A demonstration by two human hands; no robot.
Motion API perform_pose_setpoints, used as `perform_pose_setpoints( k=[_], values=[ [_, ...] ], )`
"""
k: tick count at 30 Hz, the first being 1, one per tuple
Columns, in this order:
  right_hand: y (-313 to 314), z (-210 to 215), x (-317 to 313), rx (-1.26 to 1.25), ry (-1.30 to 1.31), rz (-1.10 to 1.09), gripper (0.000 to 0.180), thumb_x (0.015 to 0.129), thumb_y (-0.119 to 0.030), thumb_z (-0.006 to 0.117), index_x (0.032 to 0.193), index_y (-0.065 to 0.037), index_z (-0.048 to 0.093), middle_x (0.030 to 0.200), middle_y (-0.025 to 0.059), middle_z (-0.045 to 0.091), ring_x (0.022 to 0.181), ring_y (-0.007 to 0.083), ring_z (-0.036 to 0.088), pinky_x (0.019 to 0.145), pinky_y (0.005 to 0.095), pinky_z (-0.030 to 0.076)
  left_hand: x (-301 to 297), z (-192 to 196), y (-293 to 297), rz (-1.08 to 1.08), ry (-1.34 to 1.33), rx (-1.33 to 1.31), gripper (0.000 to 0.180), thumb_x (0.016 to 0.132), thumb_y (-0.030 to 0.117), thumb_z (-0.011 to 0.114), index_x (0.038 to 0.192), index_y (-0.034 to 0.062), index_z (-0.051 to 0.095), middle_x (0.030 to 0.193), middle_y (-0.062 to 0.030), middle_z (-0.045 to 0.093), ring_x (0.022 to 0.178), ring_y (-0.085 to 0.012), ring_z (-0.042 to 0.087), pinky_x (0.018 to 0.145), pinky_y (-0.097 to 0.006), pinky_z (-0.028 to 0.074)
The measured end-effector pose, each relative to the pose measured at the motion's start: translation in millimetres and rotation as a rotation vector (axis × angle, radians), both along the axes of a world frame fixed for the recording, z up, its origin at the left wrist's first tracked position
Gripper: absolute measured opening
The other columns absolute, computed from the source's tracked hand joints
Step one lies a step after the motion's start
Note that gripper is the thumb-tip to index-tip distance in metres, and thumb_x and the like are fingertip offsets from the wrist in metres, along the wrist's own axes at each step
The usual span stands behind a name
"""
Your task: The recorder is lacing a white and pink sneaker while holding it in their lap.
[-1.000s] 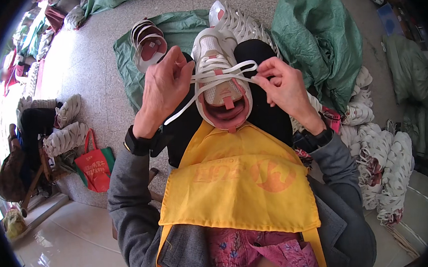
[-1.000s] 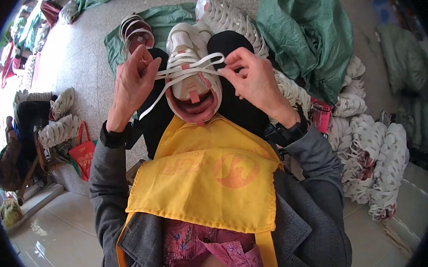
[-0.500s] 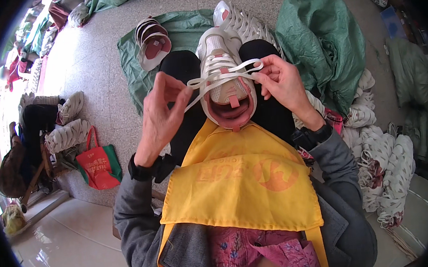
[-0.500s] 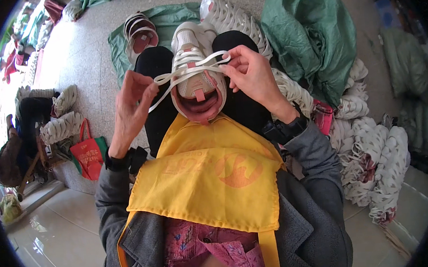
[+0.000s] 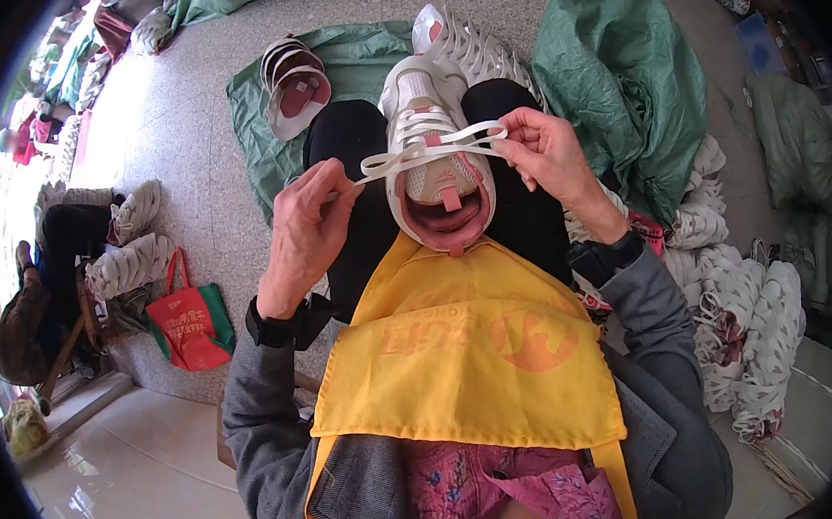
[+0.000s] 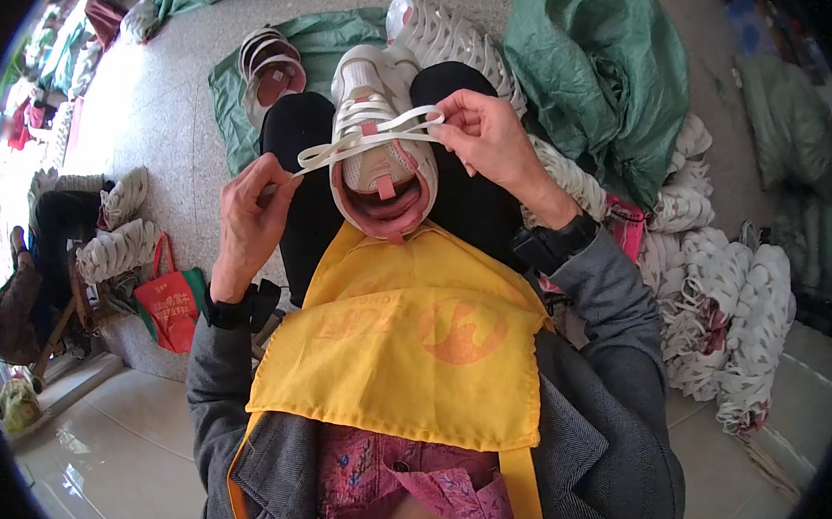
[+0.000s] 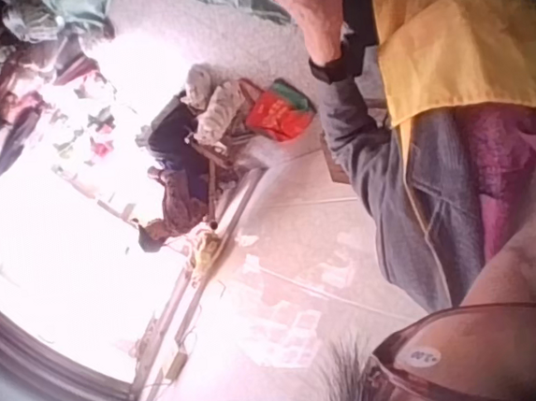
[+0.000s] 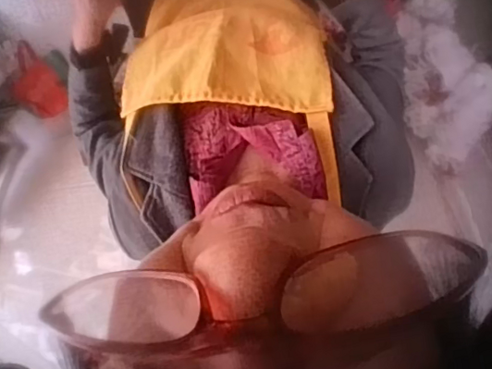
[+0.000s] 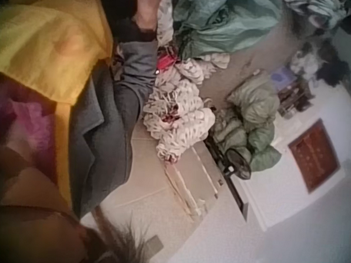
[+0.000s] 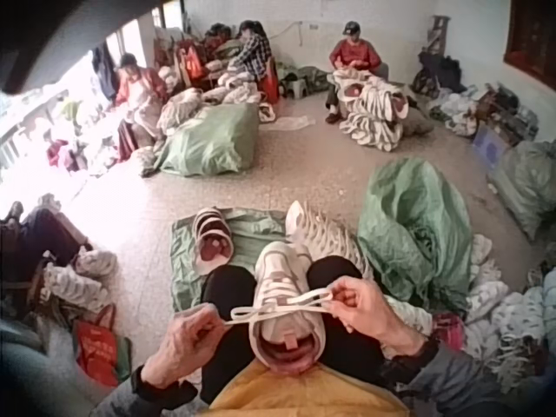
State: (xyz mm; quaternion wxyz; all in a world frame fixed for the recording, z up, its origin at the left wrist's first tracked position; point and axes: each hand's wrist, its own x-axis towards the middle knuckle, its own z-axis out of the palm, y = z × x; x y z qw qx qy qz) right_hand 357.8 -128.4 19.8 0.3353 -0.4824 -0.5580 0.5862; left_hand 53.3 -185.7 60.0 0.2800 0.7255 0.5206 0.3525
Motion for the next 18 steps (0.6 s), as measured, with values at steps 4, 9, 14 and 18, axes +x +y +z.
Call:
perform_pose_setpoints(
  k=[4, 9, 14, 18],
  values=[
    [2.1, 0.4, 5.4, -0.043, 0.078, 0.045, 0.017, 0.091, -0.007, 0.067, 0.106, 0.002, 0.064, 0.077, -0.0002, 0.061, 0.057, 0.0018, 0.053, 0.041, 0.0178, 0.04, -9.5, -0.9, -1.3, 0.008, 0.032, 0.047, 0.02, 0.088, -0.003, 0.067, 0.081, -0.0015, 0.049, 0.069, -0.0075, 0.047, 0.057, -0.0143, 0.046, 0.051, -0.027, 0.038],
    [2.8, 0.3, 7.8, -0.068, 0.134, 0.068, 0.022, 0.091, -0.008, 0.066, 0.11, 0.001, 0.064, 0.075, -0.0007, 0.06, 0.054, 0.0006, 0.049, 0.041, 0.0172, 0.037, -16.2, -6.6, -6.7, 0.023, 0.063, 0.019, 0.022, 0.089, 0.0, 0.07, 0.08, -0.0002, 0.05, 0.065, -0.0044, 0.046, 0.057, -0.0097, 0.041, 0.052, -0.027, 0.035],
    [4.3, -4.1, 15.5, -0.094, 0.235, 0.063, 0.026, 0.091, -0.008, 0.067, 0.114, 0.001, 0.061, 0.073, -0.0015, 0.058, 0.053, 0.0003, 0.047, 0.041, 0.0175, 0.036, -15.5, -12.4, -2.3, 0.041, 0.045, 0.045, 0.019, 0.089, -0.001, 0.069, 0.081, -0.0005, 0.051, 0.066, -0.0049, 0.047, 0.057, -0.0098, 0.042, 0.051, -0.027, 0.036],
    [-4.4, 8.2, 10.6, -0.006, 0.105, 0.081, 0.025, 0.089, -0.004, 0.066, 0.112, 0.0, 0.058, 0.073, -0.0021, 0.057, 0.054, 0.0011, 0.049, 0.046, 0.0178, 0.038, -11.5, -11.4, -4.3, 0.017, 0.034, 0.014, 0.016, 0.09, -0.002, 0.068, 0.083, -0.0016, 0.053, 0.069, -0.0062, 0.049, 0.058, -0.0106, 0.05, 0.052, -0.027, 0.041]
  ],
)
